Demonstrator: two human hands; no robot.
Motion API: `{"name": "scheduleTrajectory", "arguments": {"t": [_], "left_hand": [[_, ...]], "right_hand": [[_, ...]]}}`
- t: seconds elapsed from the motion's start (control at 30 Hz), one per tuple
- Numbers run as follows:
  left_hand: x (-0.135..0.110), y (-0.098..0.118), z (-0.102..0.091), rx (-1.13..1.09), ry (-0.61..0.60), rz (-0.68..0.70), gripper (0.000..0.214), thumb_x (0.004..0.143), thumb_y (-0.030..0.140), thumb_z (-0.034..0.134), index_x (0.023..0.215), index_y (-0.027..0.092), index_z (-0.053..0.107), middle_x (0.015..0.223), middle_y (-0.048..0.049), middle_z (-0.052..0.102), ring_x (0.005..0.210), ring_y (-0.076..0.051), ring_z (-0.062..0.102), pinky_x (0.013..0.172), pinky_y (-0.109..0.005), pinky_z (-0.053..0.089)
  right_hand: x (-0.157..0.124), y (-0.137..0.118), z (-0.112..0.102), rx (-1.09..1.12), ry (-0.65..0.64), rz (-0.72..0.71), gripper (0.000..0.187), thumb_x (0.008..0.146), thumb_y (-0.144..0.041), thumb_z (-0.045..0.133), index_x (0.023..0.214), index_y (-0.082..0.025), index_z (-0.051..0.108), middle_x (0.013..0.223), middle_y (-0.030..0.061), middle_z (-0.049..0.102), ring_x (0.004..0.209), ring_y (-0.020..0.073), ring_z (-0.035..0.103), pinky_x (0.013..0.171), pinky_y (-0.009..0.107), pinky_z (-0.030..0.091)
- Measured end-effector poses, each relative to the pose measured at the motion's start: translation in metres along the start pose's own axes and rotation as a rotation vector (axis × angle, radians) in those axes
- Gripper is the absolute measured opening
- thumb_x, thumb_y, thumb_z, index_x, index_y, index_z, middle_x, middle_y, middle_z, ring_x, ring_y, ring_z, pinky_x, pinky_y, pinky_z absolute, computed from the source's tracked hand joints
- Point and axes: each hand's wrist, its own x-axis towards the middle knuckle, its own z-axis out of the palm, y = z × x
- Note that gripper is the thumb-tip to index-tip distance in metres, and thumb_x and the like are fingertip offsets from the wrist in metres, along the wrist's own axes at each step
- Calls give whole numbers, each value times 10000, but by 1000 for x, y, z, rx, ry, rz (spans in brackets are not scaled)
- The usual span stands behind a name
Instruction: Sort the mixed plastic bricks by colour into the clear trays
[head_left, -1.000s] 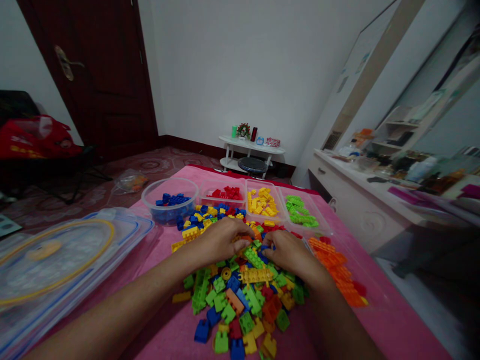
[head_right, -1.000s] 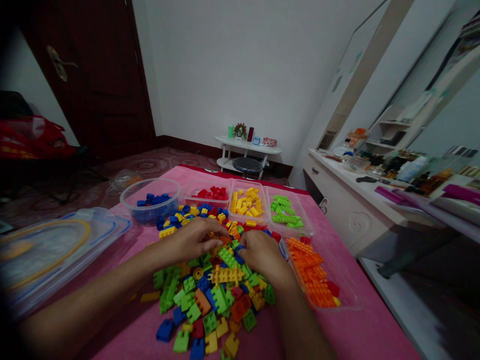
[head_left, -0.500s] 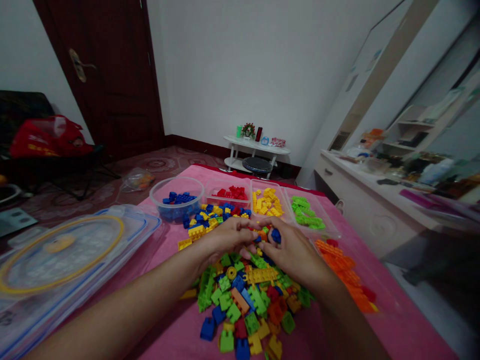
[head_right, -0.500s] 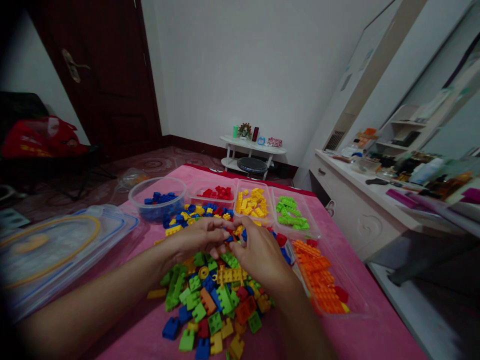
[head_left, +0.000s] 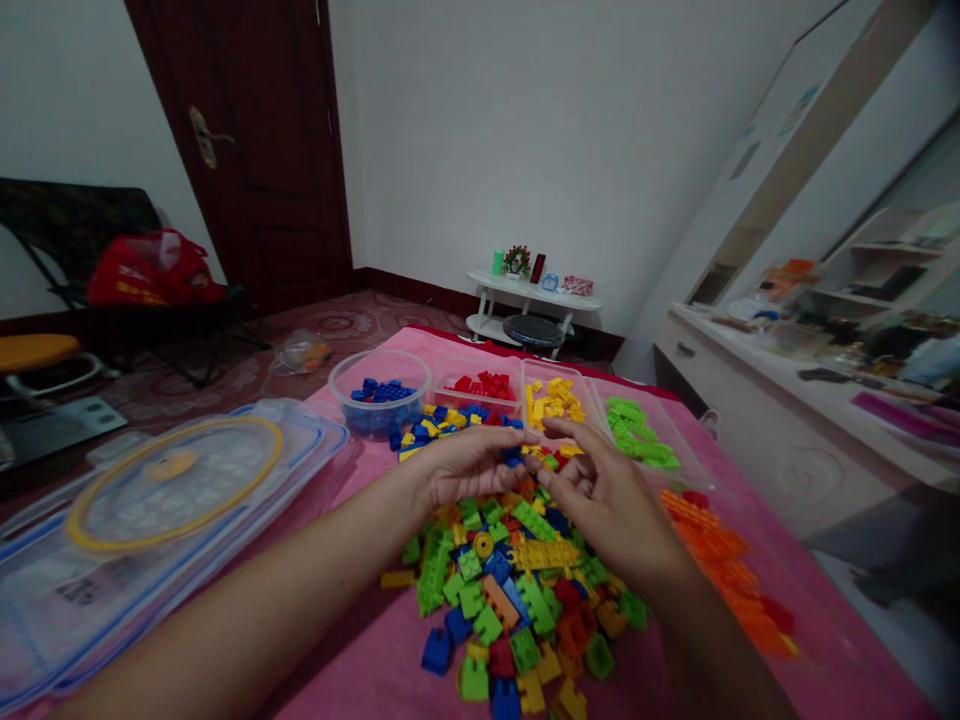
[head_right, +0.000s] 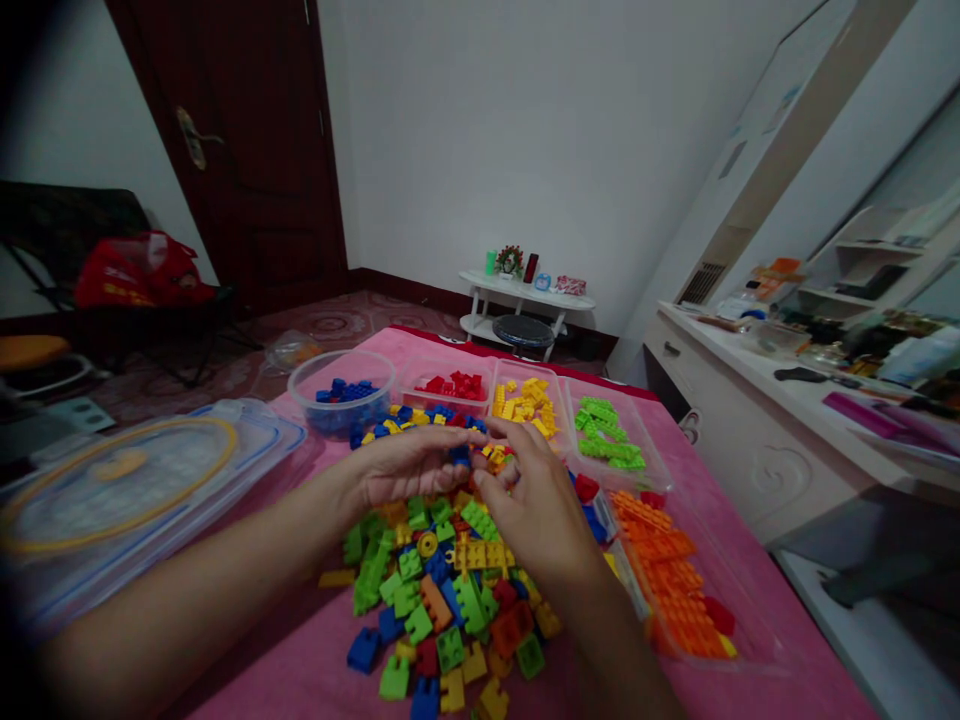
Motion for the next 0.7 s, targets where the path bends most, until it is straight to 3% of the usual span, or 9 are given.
{"name": "scheduleTrajectory", "arguments": {"t": [0.1,0.2,0.27,0.33,0.43,0.57,0.7], "left_hand": [[-6,28,-21,106,227,250,235,831,111,518,1053,101,592,864,-76,655,611,-55,590,548,-132,476],[-13,53,-57,475,606,601,297,825,172,516,1112,146,591,956,-77,648,708,-103,620,722,-267,530],[-18,63,-78,926,847,661,348,816,222,528,1153,159,591,1075,-99,635,925,-187,622,889,-378,481],[-23,67,-91,1367,971,606,379,771,247,583,1133,143,623,1187,-131,600,1131,-271,534,1015,-443,368],[-27,66,-88,1684,959,513,350,781,282,568,1092,153,660,1167,-128,625,1125,-271,540,987,-377,383],[-25,60,-69,1751,735,343,283,832,296,474,954,189,706,897,-84,713,836,-210,641,763,-285,459],[-16,41,-59,1834,681,342,350,852,326,462,1118,177,634,1052,-117,676,956,-229,619,824,-310,445]], "right_hand": [[1,2,-2,-4,11,6,401,780,-219,535,1180,-197,548,1007,74,624,623,115,555,561,254,433],[3,5,1,-14,9,16,377,782,-210,529,1156,-184,565,983,69,627,613,108,545,554,244,421],[4,7,3,-19,-2,25,379,780,-206,529,1155,-174,568,914,55,628,598,107,535,551,241,414],[5,8,5,-23,-13,27,371,782,-205,526,1149,-170,575,859,42,623,584,107,526,547,238,409],[6,10,7,-35,-26,12,335,783,-203,525,1105,-174,609,855,42,622,587,108,525,551,236,411],[6,9,8,-42,-27,-11,302,774,-203,530,1051,-185,648,937,57,641,621,116,537,579,242,428],[4,7,8,-22,-39,-36,264,774,-207,524,996,-200,666,1038,53,656,666,125,560,617,250,447]]}}
